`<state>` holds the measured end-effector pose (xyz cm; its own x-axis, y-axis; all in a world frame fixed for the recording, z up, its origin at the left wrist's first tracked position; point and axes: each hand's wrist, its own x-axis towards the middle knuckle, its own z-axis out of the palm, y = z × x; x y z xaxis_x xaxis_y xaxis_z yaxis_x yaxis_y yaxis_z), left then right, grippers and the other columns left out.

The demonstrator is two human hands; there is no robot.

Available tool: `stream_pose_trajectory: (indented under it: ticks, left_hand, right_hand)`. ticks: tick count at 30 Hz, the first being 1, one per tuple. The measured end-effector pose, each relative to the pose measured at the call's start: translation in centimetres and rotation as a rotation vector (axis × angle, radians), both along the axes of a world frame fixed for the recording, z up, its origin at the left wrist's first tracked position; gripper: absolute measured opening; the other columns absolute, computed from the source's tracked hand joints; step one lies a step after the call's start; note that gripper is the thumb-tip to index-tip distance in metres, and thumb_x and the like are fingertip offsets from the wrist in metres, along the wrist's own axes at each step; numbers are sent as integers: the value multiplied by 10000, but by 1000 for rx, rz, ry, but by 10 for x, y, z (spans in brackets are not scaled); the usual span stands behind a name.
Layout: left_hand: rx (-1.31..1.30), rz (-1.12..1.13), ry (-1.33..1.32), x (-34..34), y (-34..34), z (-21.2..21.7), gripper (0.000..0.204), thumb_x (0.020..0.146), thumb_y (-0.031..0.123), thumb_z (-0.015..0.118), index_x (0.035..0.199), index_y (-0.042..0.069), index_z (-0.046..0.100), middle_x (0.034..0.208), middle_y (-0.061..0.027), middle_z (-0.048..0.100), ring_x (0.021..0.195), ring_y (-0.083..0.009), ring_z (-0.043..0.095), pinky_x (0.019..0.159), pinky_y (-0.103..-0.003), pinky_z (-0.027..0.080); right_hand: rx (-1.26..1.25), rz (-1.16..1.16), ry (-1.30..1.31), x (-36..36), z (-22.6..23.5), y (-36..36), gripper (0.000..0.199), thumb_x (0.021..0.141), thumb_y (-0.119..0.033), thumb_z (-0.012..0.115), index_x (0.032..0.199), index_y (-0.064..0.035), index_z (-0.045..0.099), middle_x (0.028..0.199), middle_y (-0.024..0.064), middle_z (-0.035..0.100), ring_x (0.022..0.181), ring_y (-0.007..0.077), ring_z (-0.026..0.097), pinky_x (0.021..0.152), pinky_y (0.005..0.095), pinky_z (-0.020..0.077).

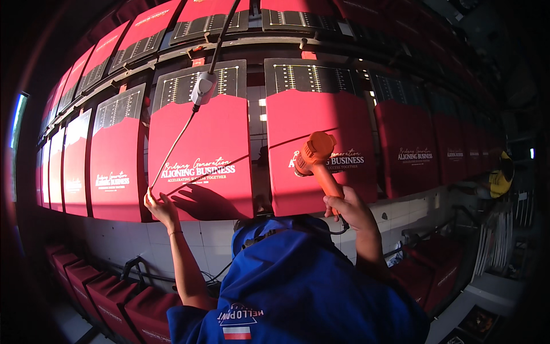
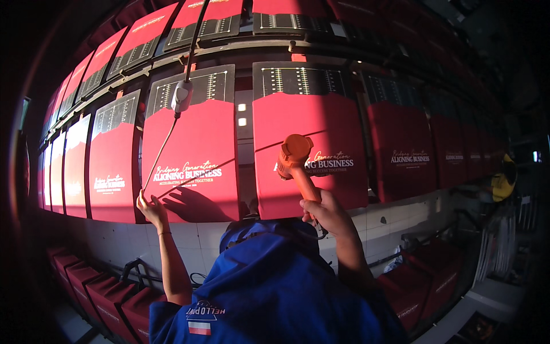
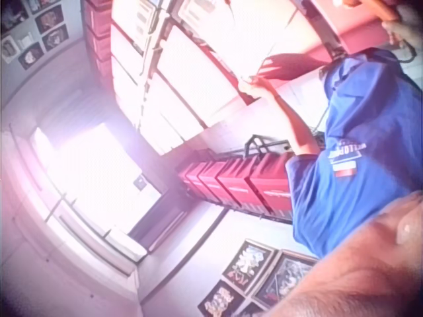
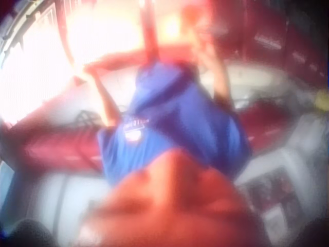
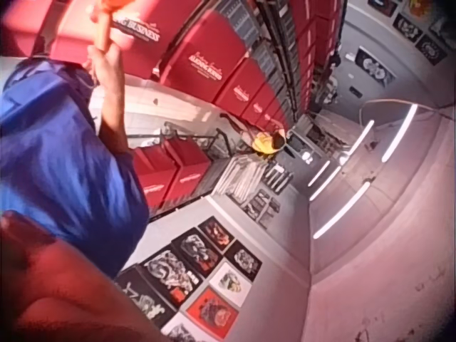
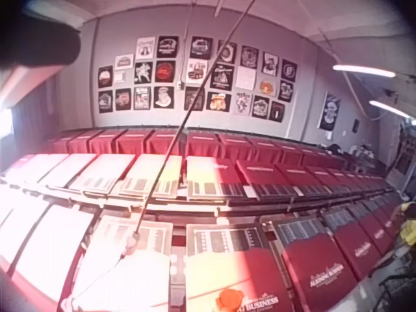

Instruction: The person uses a heat gun to dry ink on printed red shirts arranged on a carousel press, smoothing the fabric by hand at each station.

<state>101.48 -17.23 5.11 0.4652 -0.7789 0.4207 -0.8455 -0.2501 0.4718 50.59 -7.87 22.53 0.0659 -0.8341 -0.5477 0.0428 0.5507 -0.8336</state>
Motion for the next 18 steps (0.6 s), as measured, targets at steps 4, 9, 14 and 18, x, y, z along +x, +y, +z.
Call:
stream_pose_trajectory:
  ticks: [4, 9, 14, 18]
  left_hand:
    - [-47, -78, -48, -36, 19, -4, 452, 914, 120, 548, 1342, 7, 455, 1316, -243, 447, 1232, -407, 425, 1028, -500, 348]
    - [5, -363, 3, -114, 54, -15, 432, 897, 128, 558, 1310, 26, 485, 1298, -221, 484, 1207, -395, 461, 1016, -489, 363]
    - [195, -684, 53, -184, 81, -25, 440, 854, 113, 579, 1281, 29, 512, 1307, -196, 488, 1230, -373, 459, 1029, -468, 372]
    - [213, -817, 52, -207, 81, -21, 421, 849, 121, 581, 1258, 33, 535, 1320, -180, 484, 1257, -369, 443, 1052, -469, 371]
  right_hand:
    - [10, -50, 71, 3, -1, 4, 245, 897, -196, 629, 1020, 1, 553, 755, 22, 573, 627, 102, 606, 468, 239, 450]
    - [12, -56, 55, -9, -5, 9, 243, 895, -175, 631, 1042, -6, 537, 769, 20, 572, 627, 101, 605, 471, 242, 449]
    - [-10, -70, 37, -22, -2, 11, 218, 893, -197, 642, 981, -17, 557, 749, 16, 572, 629, 102, 609, 467, 240, 445]
    - [-25, -96, 51, -27, -1, 15, 187, 895, -162, 636, 945, -8, 543, 745, 14, 571, 593, 94, 613, 447, 230, 449]
